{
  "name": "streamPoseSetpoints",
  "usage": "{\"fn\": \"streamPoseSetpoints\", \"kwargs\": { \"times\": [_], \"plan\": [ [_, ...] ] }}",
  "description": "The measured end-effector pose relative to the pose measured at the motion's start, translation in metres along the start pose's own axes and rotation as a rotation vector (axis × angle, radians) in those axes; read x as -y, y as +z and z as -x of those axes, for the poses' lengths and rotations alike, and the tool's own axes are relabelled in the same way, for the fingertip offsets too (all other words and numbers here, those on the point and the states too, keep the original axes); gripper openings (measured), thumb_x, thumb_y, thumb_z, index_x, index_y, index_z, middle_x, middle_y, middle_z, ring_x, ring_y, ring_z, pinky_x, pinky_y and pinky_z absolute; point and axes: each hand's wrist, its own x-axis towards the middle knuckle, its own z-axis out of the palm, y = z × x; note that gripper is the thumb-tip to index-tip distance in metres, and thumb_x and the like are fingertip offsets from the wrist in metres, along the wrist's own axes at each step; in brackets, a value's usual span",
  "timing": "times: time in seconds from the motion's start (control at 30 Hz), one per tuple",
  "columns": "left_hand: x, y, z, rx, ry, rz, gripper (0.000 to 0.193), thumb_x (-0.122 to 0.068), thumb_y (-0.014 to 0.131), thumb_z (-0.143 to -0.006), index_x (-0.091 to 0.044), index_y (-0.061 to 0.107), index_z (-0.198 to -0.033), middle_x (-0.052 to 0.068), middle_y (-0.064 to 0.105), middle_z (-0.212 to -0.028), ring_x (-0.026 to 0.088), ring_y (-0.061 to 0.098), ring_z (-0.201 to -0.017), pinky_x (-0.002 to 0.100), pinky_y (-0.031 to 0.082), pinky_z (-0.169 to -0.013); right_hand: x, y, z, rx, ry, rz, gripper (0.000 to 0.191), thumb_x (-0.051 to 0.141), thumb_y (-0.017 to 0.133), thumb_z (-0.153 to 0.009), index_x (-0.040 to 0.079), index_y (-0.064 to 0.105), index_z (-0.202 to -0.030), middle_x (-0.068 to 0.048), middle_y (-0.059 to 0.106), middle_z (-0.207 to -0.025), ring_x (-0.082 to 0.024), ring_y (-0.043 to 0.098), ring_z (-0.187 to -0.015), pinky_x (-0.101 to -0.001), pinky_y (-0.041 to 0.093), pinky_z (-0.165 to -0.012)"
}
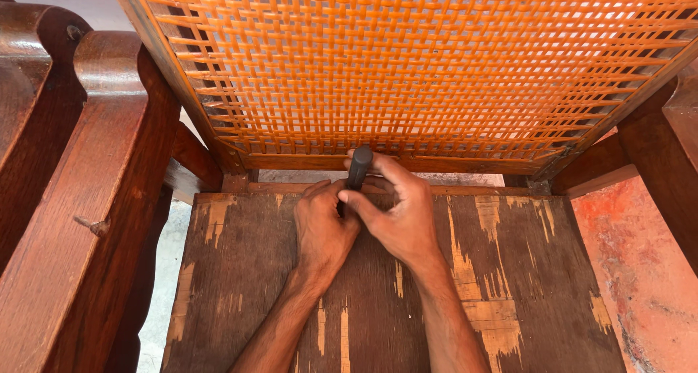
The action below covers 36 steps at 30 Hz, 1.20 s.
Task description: The person sits with a wooden cane chair on their lap and uses a screwdriver to drive screws at the joints of the chair, working around the seat and back frame at several positions, repositioning the chair between screws.
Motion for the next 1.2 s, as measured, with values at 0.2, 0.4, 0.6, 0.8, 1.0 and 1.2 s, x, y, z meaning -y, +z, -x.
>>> {"fn": "streamPoseSetpoints", "kwargs": {
  "times": [0.2,0.4,0.6,0.8,1.0,1.2],
  "plan": [
    [0.0,0.002,-0.001,0.012,-0.024,0.012,0.007,0.003,0.067,-0.083,0.001,0.072,-0.088,0.014,0.065,-0.07,0.029,0.067,-0.061,0.045,0.051,-0.056,-0.003,-0.001,0.001,0.038,0.178,-0.265,0.044,-0.001,0.069,-0.088,0.002,0.065,-0.132,-0.011,0.075,-0.127,-0.02,0.071,-0.123,-0.0382,0.06,-0.109],
    [0.001,0.002,0.0,-0.021,0.035,-0.016,0.008,0.007,0.065,-0.081,0.003,0.07,-0.087,0.016,0.065,-0.072,0.034,0.068,-0.067,0.048,0.051,-0.061,0.001,0.002,-0.001,-0.074,0.159,0.06,0.038,0.005,0.088,-0.077,0.001,0.074,-0.113,-0.009,0.08,-0.104,-0.019,0.077,-0.098,-0.037,0.064,-0.085],
    [-0.002,-0.002,-0.002,0.021,-0.012,-0.03,0.012,0.006,0.065,-0.078,0.002,0.072,-0.088,0.016,0.064,-0.068,0.035,0.067,-0.064,0.049,0.05,-0.06,0.007,-0.002,-0.002,0.019,0.006,-0.063,0.052,0.003,0.085,-0.08,-0.001,0.066,-0.128,-0.012,0.074,-0.124,-0.021,0.072,-0.117,-0.0377,0.06,-0.104],
    [-0.003,0.0,-0.001,-0.021,0.014,0.018,0.011,0.004,0.067,-0.081,0.001,0.072,-0.091,0.017,0.069,-0.077,0.036,0.07,-0.071,0.049,0.054,-0.064,0.001,-0.003,0.0,0.049,0.193,-0.236,0.042,0.004,0.073,-0.09,0.002,0.068,-0.131,-0.009,0.077,-0.125,-0.019,0.073,-0.121,-0.0342,0.06,-0.107],
    [0.008,0.006,0.002,-0.104,0.17,-0.081,0.017,0.005,0.067,-0.078,0.001,0.073,-0.093,0.021,0.07,-0.079,0.044,0.069,-0.085,0.053,0.055,-0.078,0.001,0.002,0.0,-0.093,0.204,0.03,0.038,0.012,0.091,-0.075,0.001,0.076,-0.108,-0.007,0.08,-0.102,-0.017,0.075,-0.091,-0.0324,0.061,-0.081],
    [0.009,0.003,0.002,-0.006,0.068,-0.007,0.017,0.005,0.068,-0.079,0.0,0.076,-0.094,0.02,0.069,-0.07,0.036,0.07,-0.066,0.049,0.056,-0.082,0.002,-0.002,-0.002,-0.008,-0.027,0.032,0.051,0.011,0.09,-0.078,0.0,0.07,-0.124,-0.013,0.075,-0.119,-0.022,0.073,-0.112,-0.037,0.059,-0.101]
  ]
}}
